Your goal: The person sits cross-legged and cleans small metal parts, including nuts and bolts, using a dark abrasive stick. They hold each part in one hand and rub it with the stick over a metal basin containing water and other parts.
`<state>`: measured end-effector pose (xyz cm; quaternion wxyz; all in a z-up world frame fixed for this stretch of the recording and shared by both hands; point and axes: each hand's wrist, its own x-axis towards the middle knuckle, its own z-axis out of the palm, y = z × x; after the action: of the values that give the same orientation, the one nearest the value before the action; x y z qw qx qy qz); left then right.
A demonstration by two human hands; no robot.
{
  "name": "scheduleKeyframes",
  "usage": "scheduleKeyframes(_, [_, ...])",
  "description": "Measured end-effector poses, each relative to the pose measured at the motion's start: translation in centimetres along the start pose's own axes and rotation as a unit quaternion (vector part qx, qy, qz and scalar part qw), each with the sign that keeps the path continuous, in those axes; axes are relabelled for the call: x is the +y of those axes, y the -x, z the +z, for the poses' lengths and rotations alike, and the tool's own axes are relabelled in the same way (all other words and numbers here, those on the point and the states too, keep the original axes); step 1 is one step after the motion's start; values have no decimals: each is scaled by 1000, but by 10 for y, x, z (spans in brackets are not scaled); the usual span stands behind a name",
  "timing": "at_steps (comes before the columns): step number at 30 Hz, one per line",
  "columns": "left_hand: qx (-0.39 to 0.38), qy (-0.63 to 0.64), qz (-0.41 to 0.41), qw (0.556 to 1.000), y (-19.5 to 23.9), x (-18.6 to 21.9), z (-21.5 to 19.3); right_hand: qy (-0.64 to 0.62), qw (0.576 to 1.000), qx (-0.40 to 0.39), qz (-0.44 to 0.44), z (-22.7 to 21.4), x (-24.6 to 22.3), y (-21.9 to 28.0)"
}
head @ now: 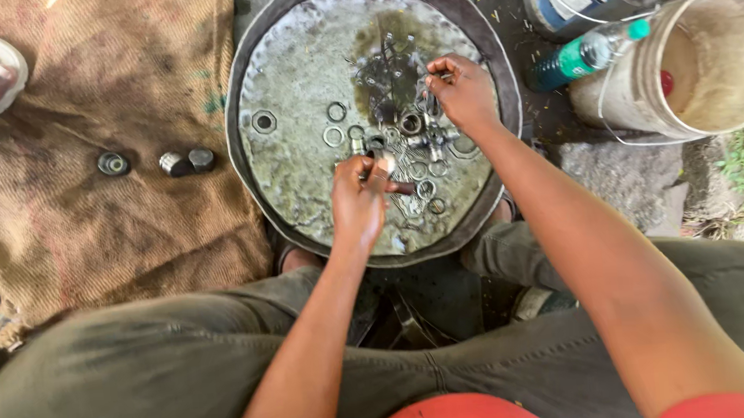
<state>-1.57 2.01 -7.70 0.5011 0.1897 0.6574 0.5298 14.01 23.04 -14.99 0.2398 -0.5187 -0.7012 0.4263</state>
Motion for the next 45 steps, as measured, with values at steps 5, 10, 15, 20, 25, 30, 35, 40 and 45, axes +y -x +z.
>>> scheduleKeyframes(5, [-23, 27, -13, 999, 7, 14, -5, 52, 998, -17, -39, 23, 48, -63])
scheduleKeyframes(10, [-9, 44, -19, 999, 15, 11, -11, 221, 973, -70, 18, 38, 73, -99])
scheduleKeyframes(15, [-13, 59, -62, 996, 26, 21, -17, 411, 896, -165, -41, 85, 65, -93])
scheduleKeyframes(20, [-14, 48, -78, 996, 31, 24, -16, 463, 831, -263, -159, 118, 63, -40])
scheduleKeyframes(25, [-19, 34, -96, 995, 36, 22, -14, 496, 813, -289, -94, 95, 46, -63])
scheduleKeyframes(30, [-8, 50, -99, 994, 30, 22, -14, 477, 786, -349, -181, 99, 24, -63])
scheduleKeyframes(35, [-12, 23, -86, 996, 31, 19, -17, 474, 846, -238, -50, 120, 34, -44])
scheduleKeyframes(40, [-12, 55, -66, 996, 29, 11, -18, 388, 871, -243, -179, 148, 86, 3])
scheduleKeyframes(45, [-35, 37, -37, 998, 15, 4, -29, -123, 987, -95, 30, 108, 110, -11])
